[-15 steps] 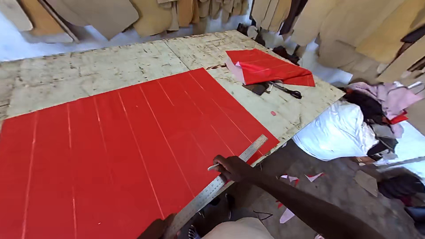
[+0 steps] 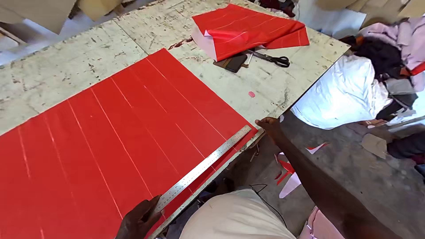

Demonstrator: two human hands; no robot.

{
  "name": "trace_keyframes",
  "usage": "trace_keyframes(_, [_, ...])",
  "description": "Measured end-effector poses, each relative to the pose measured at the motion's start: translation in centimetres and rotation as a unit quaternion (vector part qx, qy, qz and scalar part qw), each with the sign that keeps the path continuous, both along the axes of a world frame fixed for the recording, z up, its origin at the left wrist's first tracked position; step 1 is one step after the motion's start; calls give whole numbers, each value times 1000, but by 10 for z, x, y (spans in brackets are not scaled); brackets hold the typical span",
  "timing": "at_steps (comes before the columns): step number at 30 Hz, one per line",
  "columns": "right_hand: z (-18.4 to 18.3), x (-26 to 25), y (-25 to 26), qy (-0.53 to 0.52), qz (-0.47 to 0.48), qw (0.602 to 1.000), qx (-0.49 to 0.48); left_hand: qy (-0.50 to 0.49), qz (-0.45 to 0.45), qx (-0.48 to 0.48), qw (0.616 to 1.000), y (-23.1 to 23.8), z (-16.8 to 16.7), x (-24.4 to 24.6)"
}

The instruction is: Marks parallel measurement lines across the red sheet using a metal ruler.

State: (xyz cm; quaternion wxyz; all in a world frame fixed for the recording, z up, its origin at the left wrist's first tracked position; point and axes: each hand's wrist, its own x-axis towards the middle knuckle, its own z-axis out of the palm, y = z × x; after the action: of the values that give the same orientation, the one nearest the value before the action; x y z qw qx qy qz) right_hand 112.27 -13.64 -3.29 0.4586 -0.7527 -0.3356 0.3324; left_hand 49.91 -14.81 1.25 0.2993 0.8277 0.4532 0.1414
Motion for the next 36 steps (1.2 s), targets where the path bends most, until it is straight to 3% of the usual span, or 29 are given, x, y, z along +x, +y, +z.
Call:
trace_keyframes(3, [-23, 3, 6, -146, 103, 983, -37, 1, -5, 0, 1000, 4, -4, 5])
trace_keyframes(6, [-41, -3, 10, -199, 121, 972, -19, -2, 1, -8, 1000, 5, -11, 8])
trace_keyframes(11, [-54, -1, 9, -185, 106, 977, 6, -5, 11, -25, 1000, 4, -19, 12])
trace_keyframes(19, [-37, -8, 6, -165, 112, 980, 3, 8, 28, -74, 997, -3, -32, 12])
trace_keyframes(36, [-35, -11, 6, -170, 106, 980, 7, 27, 24, -54, 998, -4, -61, 9])
